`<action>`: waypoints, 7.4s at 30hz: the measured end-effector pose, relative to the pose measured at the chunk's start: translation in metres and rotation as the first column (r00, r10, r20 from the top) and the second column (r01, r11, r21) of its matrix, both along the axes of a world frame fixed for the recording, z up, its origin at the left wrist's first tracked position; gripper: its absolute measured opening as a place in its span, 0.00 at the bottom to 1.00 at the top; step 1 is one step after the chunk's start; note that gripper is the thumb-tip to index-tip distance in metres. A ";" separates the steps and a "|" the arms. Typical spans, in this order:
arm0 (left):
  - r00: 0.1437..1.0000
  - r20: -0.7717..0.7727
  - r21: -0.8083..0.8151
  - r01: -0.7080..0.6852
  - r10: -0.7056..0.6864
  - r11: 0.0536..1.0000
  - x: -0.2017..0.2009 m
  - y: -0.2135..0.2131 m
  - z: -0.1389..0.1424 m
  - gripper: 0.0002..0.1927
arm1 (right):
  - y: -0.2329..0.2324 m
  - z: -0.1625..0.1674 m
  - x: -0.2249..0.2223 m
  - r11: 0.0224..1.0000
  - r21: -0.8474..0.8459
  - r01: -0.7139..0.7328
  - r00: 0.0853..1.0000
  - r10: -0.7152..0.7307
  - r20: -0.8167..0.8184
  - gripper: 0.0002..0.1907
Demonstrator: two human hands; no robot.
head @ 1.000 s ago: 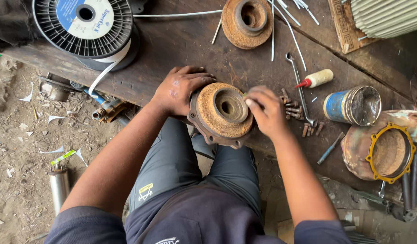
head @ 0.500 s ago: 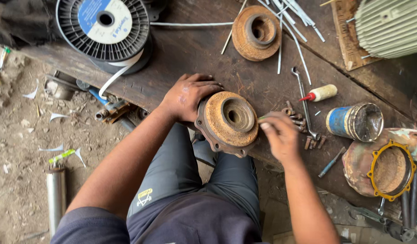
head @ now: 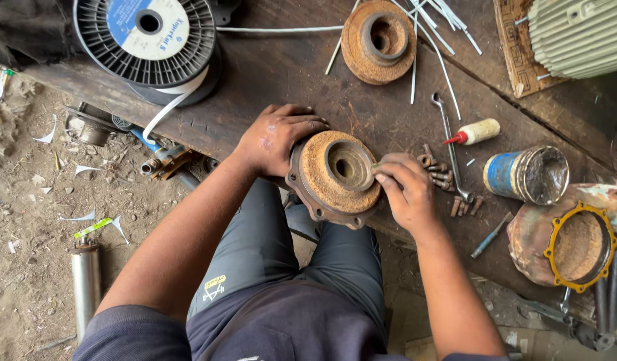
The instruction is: The person cleans a cylindrical metal part on a workbench using a metal file and then a small green abrasive pad. They scrape the inner and outer surfaces of the part, rotate it to access different areas, and continue scrubbing until the end of the clip.
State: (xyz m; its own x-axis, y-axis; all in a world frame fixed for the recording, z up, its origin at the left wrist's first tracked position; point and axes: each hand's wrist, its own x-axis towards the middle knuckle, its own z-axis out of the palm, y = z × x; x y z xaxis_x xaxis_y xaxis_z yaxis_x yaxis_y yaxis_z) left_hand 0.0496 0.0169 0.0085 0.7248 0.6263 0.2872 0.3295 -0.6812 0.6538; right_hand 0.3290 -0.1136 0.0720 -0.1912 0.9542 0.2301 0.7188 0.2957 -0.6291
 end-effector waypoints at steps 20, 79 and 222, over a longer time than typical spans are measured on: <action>1.000 -0.004 -0.025 0.016 -0.016 1.000 -0.001 0.000 0.002 0.39 | -0.004 -0.006 0.000 0.999 0.013 0.041 0.998 -0.041 0.045 0.07; 1.000 -0.021 -0.014 0.003 -0.004 1.000 0.002 0.001 -0.006 0.38 | 0.009 -0.024 0.008 0.997 -0.078 0.029 0.989 -0.040 -0.144 0.05; 0.999 -0.036 -0.017 -0.003 0.002 1.000 0.002 0.001 -0.001 0.40 | 0.008 -0.017 0.006 0.999 0.050 -0.004 1.000 0.003 0.019 0.05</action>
